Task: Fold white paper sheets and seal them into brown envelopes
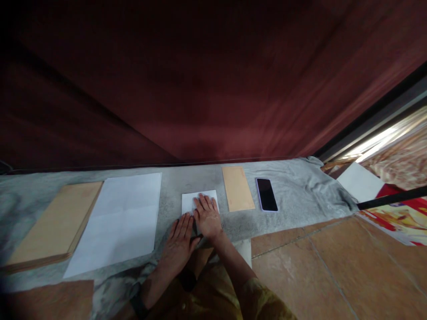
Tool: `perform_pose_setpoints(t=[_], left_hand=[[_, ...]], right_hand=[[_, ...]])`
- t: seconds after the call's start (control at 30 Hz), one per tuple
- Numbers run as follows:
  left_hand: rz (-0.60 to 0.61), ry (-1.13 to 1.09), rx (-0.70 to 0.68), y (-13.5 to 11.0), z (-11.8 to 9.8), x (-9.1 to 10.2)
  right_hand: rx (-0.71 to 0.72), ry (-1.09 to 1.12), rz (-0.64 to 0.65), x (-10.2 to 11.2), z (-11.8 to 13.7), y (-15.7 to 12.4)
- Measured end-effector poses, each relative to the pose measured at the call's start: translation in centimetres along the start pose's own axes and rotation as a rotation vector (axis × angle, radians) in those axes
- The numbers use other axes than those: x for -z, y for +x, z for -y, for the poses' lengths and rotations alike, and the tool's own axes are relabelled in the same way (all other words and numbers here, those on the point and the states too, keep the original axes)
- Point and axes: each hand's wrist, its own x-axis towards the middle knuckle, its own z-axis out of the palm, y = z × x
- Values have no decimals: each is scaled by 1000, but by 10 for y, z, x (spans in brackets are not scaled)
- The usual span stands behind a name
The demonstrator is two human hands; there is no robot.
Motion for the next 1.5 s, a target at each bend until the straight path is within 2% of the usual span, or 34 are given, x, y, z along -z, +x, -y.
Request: perform_pose_setpoints(t=[0.2,0.5,0.7,0.9,1.07,1.3,1.5], left_hand=[[-8,19,-21,0,1,1],[7,14,-8,-2,2,2],[-13,-21,-17,-2,3,0],[-39,-68,7,-4,1,-1],[-48,-73,11,-4,0,1],[-51,-75,13,-4,-1,4],[-14,-117,32,-14,0,15]], right_hand=[[-19,-21,-27,-2,-3,4],[-74,-56,-63,2,-28,11],[-265,2,-167,5,-30,7],[-441,73,-146,17,-26,11],[-540,151,-168,22,-33,16],[-534,221,-187,21,-40,15],[-523,256,-209,31,-54,22]])
